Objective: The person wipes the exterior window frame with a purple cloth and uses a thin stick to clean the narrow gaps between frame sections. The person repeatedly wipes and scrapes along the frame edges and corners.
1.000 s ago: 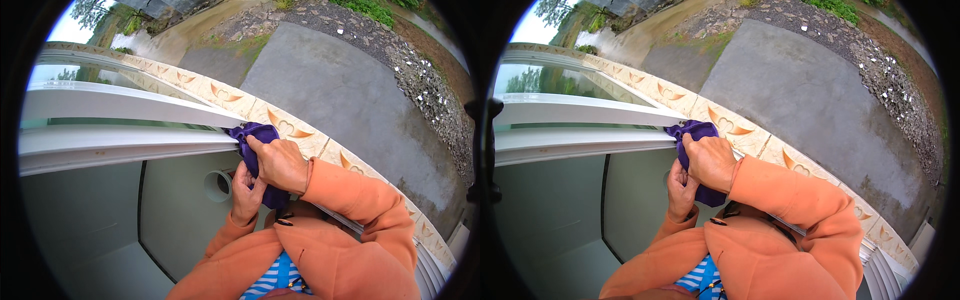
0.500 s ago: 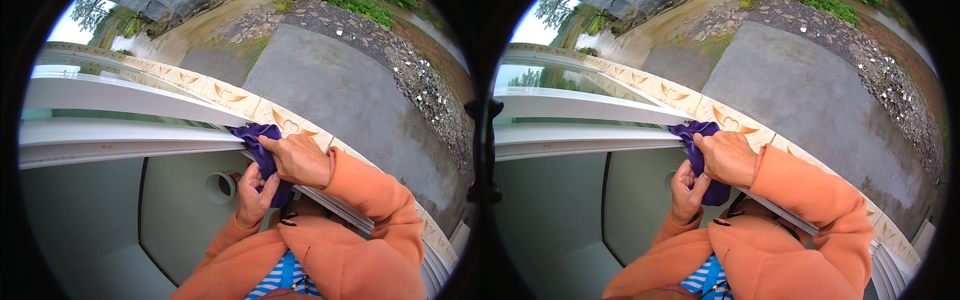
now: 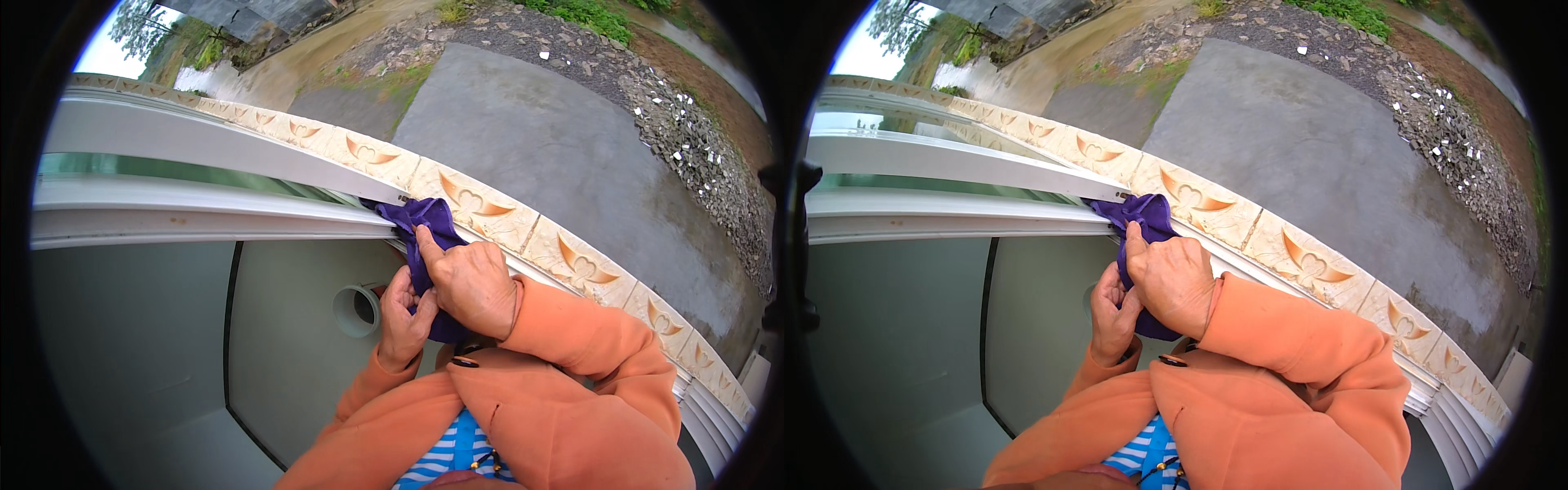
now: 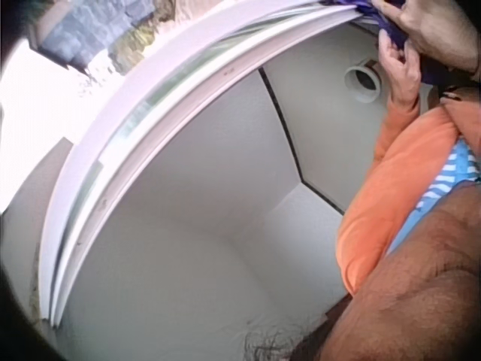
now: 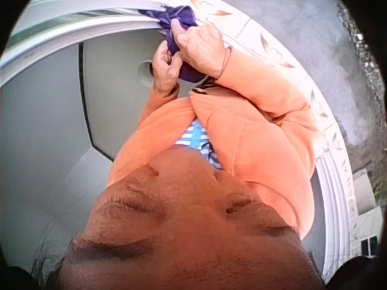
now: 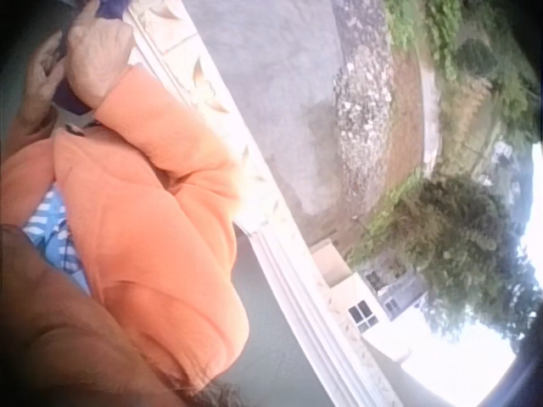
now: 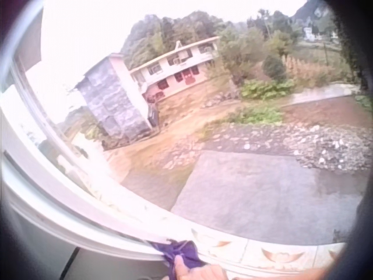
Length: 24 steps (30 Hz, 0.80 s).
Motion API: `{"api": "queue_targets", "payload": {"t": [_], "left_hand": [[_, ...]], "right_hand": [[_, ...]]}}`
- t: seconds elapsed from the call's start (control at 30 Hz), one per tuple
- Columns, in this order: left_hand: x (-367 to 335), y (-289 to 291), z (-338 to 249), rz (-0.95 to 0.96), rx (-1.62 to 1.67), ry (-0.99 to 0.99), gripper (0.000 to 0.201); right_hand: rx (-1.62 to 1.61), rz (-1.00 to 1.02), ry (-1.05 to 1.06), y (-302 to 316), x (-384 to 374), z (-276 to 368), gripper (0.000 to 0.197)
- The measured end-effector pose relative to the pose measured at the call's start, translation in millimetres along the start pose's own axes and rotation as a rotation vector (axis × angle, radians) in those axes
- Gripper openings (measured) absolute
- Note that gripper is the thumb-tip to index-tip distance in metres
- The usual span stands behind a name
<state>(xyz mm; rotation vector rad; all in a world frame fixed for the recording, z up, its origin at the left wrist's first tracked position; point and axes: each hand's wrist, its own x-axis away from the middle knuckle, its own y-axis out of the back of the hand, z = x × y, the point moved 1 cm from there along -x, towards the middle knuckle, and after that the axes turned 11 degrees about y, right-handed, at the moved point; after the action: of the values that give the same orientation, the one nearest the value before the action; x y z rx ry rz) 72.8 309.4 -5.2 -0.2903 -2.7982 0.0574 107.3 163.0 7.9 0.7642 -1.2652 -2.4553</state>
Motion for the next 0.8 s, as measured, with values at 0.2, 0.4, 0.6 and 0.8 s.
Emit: {"api": "queue_targets", "payload": {"t": [0.2, 0.4, 0.6, 0.8], "left_hand": [[-26.2, 23.2, 2.7, -0.146, 0.068, 0.018, 0.040], [-21.2, 11.0, 6.2, -0.084, -0.049, -0.076, 0.030], [-20.4, 26.4, 7.3, -0.108, -0.021, -0.008, 0.031], [-12.6, 11.0, 9.8, -0.137, -0.218, -0.111, 0.015]], "right_hand": [[-0.094, 0.063, -0.099, -16.9, -48.1, 7.2, 0.052], [-0.012, -0.142, 0.083, -6.2, -28.8, 0.8, 0.041], [-0.183, 0.023, -0.043, -19.4, -52.7, -2.7, 0.053], [-0.189, -0.015, 0.048, -20.0, -40.2, -14.1, 0.043]]}}
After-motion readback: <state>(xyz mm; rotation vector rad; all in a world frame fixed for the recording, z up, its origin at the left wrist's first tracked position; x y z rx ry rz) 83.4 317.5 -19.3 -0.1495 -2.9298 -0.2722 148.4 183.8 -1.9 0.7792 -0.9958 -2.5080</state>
